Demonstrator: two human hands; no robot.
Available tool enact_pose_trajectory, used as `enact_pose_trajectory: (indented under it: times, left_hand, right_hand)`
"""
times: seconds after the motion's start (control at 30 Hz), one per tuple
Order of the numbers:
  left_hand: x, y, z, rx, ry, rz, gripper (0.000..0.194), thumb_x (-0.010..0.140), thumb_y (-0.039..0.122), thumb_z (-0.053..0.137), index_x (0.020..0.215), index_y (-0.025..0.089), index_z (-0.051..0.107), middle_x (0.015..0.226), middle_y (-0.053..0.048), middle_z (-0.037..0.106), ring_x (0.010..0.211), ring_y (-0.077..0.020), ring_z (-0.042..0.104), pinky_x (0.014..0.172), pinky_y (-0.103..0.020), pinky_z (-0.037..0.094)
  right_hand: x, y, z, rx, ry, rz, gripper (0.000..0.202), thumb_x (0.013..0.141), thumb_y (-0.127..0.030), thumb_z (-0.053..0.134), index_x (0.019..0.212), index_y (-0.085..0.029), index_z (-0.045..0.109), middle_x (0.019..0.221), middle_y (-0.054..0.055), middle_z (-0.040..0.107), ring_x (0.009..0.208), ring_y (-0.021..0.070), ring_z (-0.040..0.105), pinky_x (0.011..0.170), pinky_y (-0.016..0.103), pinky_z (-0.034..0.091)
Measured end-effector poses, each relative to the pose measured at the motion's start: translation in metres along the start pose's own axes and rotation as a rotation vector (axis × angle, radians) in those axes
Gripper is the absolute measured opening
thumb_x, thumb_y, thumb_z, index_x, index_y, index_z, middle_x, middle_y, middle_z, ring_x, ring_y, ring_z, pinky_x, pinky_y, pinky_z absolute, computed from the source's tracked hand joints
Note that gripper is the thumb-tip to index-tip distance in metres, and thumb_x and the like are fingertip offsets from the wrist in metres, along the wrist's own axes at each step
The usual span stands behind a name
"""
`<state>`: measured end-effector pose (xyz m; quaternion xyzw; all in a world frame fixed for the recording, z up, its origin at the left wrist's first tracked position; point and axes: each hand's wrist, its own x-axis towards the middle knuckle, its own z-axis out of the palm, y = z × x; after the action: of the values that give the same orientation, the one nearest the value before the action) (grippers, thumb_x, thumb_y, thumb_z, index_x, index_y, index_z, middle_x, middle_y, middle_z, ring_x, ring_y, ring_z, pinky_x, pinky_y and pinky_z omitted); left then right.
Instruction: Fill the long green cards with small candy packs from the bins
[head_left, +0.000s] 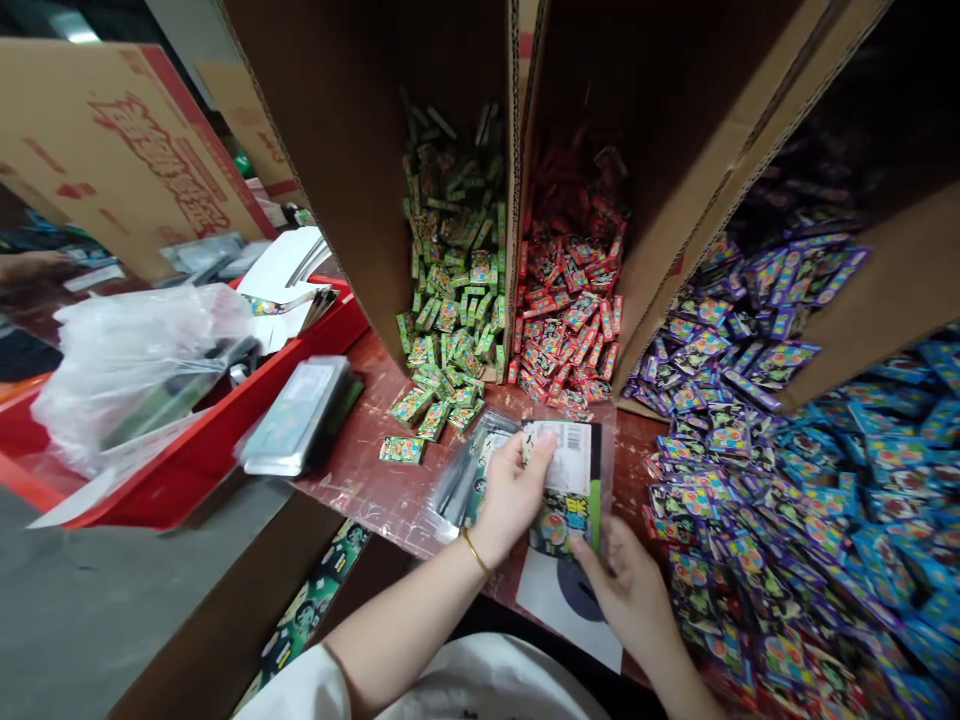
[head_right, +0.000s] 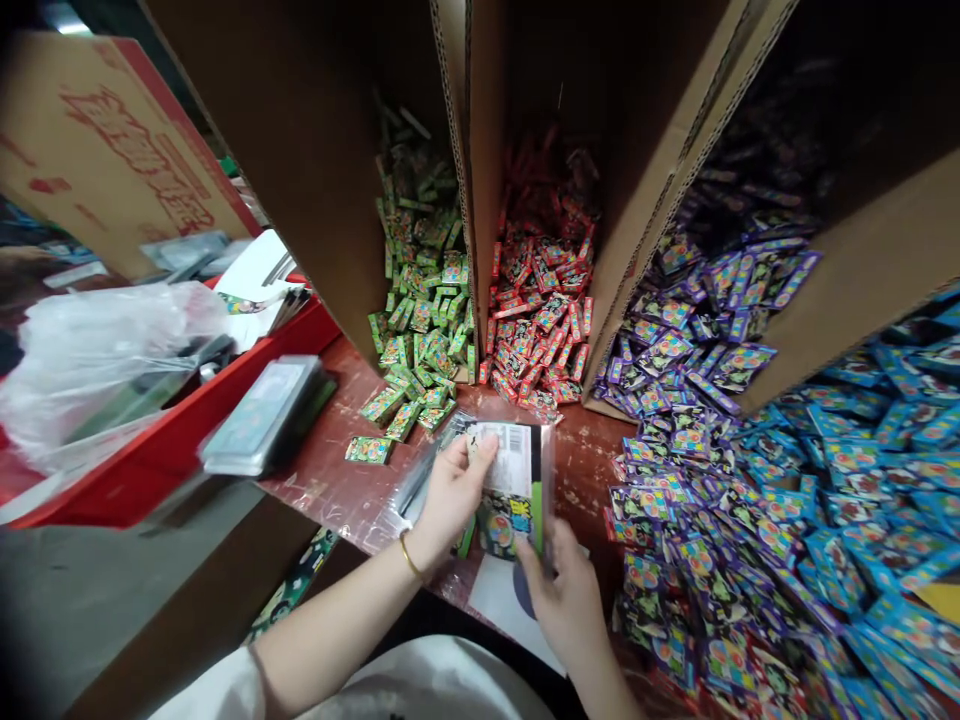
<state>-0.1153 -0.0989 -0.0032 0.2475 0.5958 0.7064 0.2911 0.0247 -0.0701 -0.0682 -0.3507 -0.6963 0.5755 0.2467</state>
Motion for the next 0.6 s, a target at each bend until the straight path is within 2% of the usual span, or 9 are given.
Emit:
enact_pose_trajectory:
  times: [0.07,0.13,0.23,0.3,0.4,0.43,0.47,0.53,0.6]
  left_hand:
    - [-0.012,-0.010,0.008,0.065,0.014,0.065,0.028,0.084,0.043,0.053,0.093,0.017,0.056,0.082,-0.002,0.061,0.073,-0.0148,0.055,0.067,-0.025,0.045]
    - [-0.022,-0.019,0.017,0.152,0.019,0.119,0.026,0.085,0.041,0.053,0.097,0.018,0.052,0.087,-0.003,0.059,0.079,-0.0158,0.056,0.073,-0.027,0.045]
    - [-0.027,-0.026,0.021,0.228,0.018,0.162,0.022,0.092,0.038,0.039,0.097,0.019,0.048,0.088,-0.004,0.057,0.082,-0.0162,0.055,0.077,-0.029,0.046]
    - [-0.025,-0.028,0.013,0.295,0.047,0.219,0.025,0.095,0.034,0.032,0.109,0.018,0.045,0.101,-0.009,0.056,0.095,-0.0184,0.055,0.086,-0.034,0.044]
    - [-0.023,-0.019,-0.017,0.568,0.084,0.442,0.049,0.088,0.032,0.050,0.130,0.015,0.032,0.130,-0.018,0.041,0.124,-0.0271,0.039,0.103,-0.047,0.031]
    - [-0.023,-0.012,-0.030,0.663,0.056,0.520,0.057,0.083,0.032,0.058,0.132,0.015,0.032,0.133,-0.019,0.039,0.127,-0.0298,0.035,0.104,-0.050,0.028]
    - [-0.024,-0.004,-0.044,0.725,-0.027,0.553,0.058,0.080,0.032,0.062,0.130,0.017,0.037,0.130,-0.018,0.042,0.126,-0.0301,0.037,0.104,-0.050,0.030]
    - [-0.026,0.017,-0.072,0.726,-0.146,0.505,0.057,0.071,0.038,0.071,0.119,0.017,0.049,0.114,-0.014,0.055,0.109,-0.0273,0.052,0.094,-0.043,0.043]
    - [-0.030,0.036,-0.097,0.694,-0.206,0.248,0.045,0.067,0.041,0.074,0.101,0.016,0.060,0.089,-0.007,0.064,0.081,-0.0209,0.060,0.074,-0.032,0.050]
  right_hand:
    - [0.002,-0.003,0.002,-0.117,0.159,-0.037,0.045,0.084,-0.053,0.047,0.113,-0.018,0.054,0.111,0.014,0.065,0.103,0.0280,0.061,0.087,0.041,0.049]
    - [0.003,-0.005,0.006,-0.223,0.254,-0.067,0.051,0.089,-0.055,0.033,0.113,-0.016,0.054,0.114,0.016,0.063,0.106,0.0287,0.060,0.086,0.041,0.049]
    - [0.005,-0.010,0.006,-0.321,0.285,-0.115,0.054,0.091,-0.054,0.024,0.105,-0.015,0.058,0.104,0.016,0.067,0.095,0.0277,0.064,0.076,0.037,0.052]
    - [0.008,-0.013,-0.001,-0.404,0.256,-0.141,0.050,0.092,-0.051,0.024,0.100,-0.017,0.059,0.094,0.014,0.070,0.083,0.0262,0.067,0.067,0.034,0.053]
    - [0.013,-0.018,-0.014,-0.528,0.126,-0.228,0.038,0.092,-0.046,0.032,0.101,-0.019,0.057,0.081,0.010,0.071,0.068,0.0239,0.067,0.057,0.030,0.050]
    - [0.013,-0.020,-0.017,-0.548,0.038,-0.265,0.034,0.092,-0.044,0.034,0.100,-0.020,0.056,0.076,0.008,0.070,0.064,0.0226,0.067,0.055,0.029,0.049]
    - [0.013,-0.023,-0.017,-0.560,-0.062,-0.303,0.029,0.093,-0.041,0.035,0.098,-0.021,0.055,0.071,0.006,0.069,0.061,0.0213,0.066,0.054,0.028,0.048]
    - [0.011,-0.031,-0.011,-0.576,-0.257,-0.368,0.024,0.093,-0.037,0.036,0.093,-0.022,0.054,0.066,0.003,0.066,0.058,0.0195,0.065,0.053,0.026,0.045]
    - [0.012,-0.043,0.001,-0.597,-0.398,-0.406,0.023,0.094,-0.035,0.036,0.089,-0.022,0.055,0.066,0.003,0.066,0.058,0.0185,0.064,0.053,0.025,0.043]
